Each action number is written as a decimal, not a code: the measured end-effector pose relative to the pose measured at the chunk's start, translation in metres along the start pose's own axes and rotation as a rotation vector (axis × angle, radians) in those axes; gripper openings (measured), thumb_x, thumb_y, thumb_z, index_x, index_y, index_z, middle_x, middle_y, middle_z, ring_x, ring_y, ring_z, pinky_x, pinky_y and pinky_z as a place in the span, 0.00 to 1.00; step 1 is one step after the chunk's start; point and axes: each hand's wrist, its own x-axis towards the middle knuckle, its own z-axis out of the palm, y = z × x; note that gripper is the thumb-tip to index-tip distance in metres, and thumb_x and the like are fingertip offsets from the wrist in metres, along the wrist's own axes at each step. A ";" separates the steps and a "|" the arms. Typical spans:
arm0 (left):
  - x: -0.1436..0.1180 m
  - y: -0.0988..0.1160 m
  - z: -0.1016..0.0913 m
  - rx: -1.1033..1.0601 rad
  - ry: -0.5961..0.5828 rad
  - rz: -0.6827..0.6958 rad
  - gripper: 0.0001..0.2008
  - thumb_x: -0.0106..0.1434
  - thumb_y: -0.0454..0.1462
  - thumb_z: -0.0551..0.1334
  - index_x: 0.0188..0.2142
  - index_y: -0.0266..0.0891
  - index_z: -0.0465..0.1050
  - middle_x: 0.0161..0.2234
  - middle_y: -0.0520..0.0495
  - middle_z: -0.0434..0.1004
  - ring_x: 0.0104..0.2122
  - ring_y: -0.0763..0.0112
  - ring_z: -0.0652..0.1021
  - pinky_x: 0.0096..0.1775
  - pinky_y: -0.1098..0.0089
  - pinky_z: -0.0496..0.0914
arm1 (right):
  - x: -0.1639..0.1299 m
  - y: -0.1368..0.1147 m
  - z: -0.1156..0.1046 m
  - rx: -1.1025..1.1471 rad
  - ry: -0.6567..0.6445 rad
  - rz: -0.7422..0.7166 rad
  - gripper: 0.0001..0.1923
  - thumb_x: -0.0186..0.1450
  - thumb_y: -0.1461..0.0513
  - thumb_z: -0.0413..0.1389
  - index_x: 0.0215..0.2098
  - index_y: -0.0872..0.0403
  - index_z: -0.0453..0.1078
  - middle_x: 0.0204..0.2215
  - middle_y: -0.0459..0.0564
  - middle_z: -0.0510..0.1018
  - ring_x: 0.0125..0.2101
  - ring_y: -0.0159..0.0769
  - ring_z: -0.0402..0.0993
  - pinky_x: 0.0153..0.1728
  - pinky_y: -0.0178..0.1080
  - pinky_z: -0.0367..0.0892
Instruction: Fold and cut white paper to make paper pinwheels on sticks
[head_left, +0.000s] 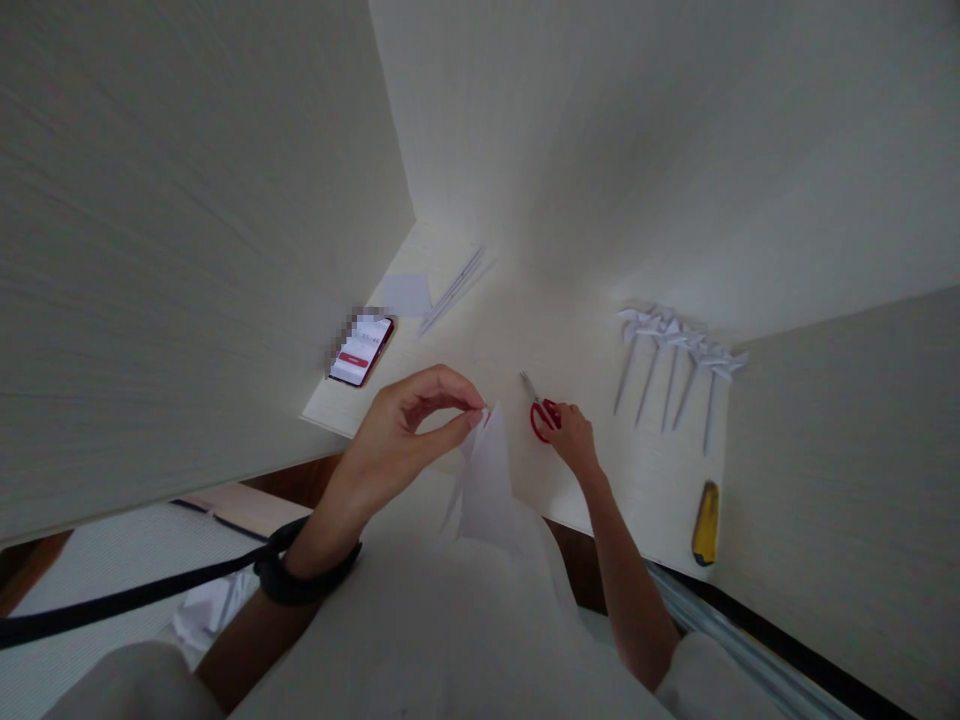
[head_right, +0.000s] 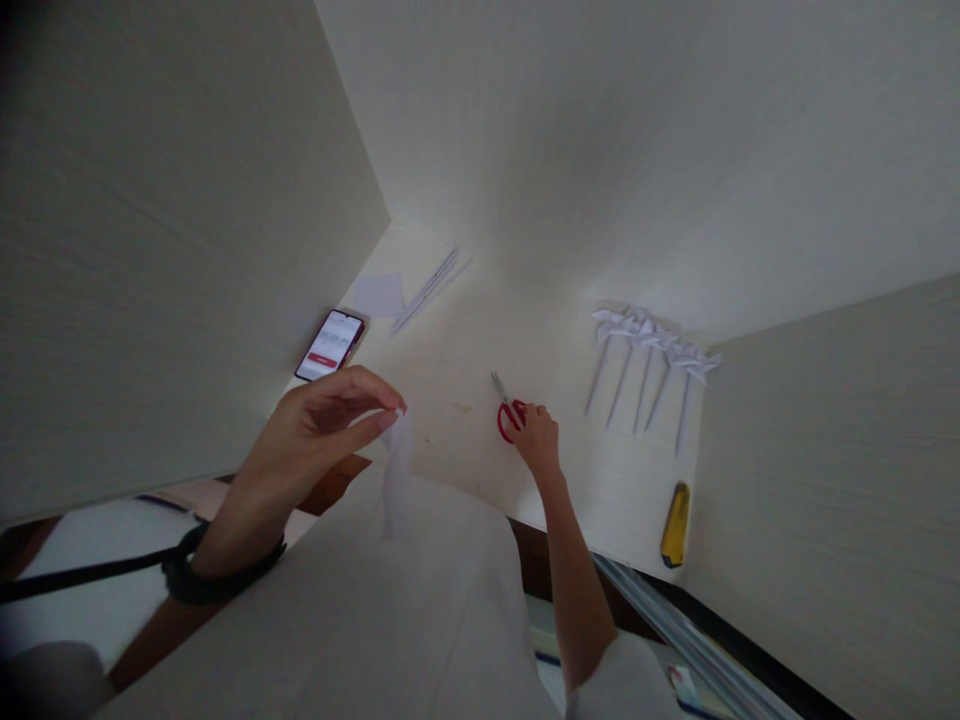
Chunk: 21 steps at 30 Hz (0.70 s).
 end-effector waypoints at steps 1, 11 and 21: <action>0.000 0.001 0.000 -0.011 0.001 -0.006 0.02 0.57 0.33 0.66 0.29 0.40 0.74 0.30 0.52 0.77 0.34 0.71 0.77 0.42 0.71 0.72 | 0.000 -0.002 -0.004 0.050 -0.012 -0.013 0.13 0.56 0.62 0.57 0.39 0.57 0.67 0.39 0.57 0.74 0.41 0.45 0.71 0.47 0.49 0.63; -0.001 0.006 0.000 -0.080 -0.031 -0.022 0.03 0.57 0.33 0.65 0.28 0.37 0.73 0.29 0.50 0.77 0.31 0.73 0.77 0.38 0.72 0.72 | -0.032 -0.095 -0.057 0.543 -0.172 -0.328 0.13 0.54 0.61 0.56 0.37 0.51 0.60 0.30 0.43 0.71 0.30 0.32 0.70 0.36 0.39 0.69; -0.007 0.007 0.000 -0.048 0.061 -0.046 0.03 0.56 0.34 0.66 0.28 0.40 0.73 0.30 0.50 0.79 0.34 0.69 0.79 0.40 0.69 0.73 | -0.067 -0.155 -0.086 0.244 -0.002 -0.511 0.13 0.51 0.65 0.60 0.29 0.50 0.59 0.20 0.38 0.65 0.20 0.27 0.58 0.23 0.33 0.55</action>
